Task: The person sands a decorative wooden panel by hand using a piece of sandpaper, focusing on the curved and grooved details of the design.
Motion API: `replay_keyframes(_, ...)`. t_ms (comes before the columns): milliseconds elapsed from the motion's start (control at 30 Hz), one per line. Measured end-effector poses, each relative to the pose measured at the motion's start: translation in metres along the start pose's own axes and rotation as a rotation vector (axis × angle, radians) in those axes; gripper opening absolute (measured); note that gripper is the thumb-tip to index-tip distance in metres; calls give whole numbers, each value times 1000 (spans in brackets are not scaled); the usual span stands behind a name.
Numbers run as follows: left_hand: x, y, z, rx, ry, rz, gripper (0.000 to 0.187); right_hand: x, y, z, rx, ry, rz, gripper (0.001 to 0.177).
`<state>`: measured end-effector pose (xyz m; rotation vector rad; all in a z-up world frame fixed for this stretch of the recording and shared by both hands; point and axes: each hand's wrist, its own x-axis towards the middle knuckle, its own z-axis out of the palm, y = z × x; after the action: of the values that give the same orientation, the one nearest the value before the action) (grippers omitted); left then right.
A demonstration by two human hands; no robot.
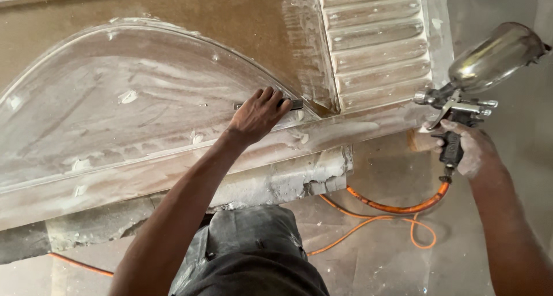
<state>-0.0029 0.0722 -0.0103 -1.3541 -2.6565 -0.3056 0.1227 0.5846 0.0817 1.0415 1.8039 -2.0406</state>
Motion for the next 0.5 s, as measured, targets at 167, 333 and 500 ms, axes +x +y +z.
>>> replay_keyframes(167, 15, -6, 17, -37, 35, -71, 43, 38, -13, 8, -175, 343, -106, 16)
replay_keyframes(333, 26, -24, 9, -280, -65, -287, 40, 84, -20, -23, -218, 434, -238, 14)
replay_keyframes(500, 28, -43, -21, -642, -165, -460, 45, 77, -16, -16, -180, 221, -159, 14)
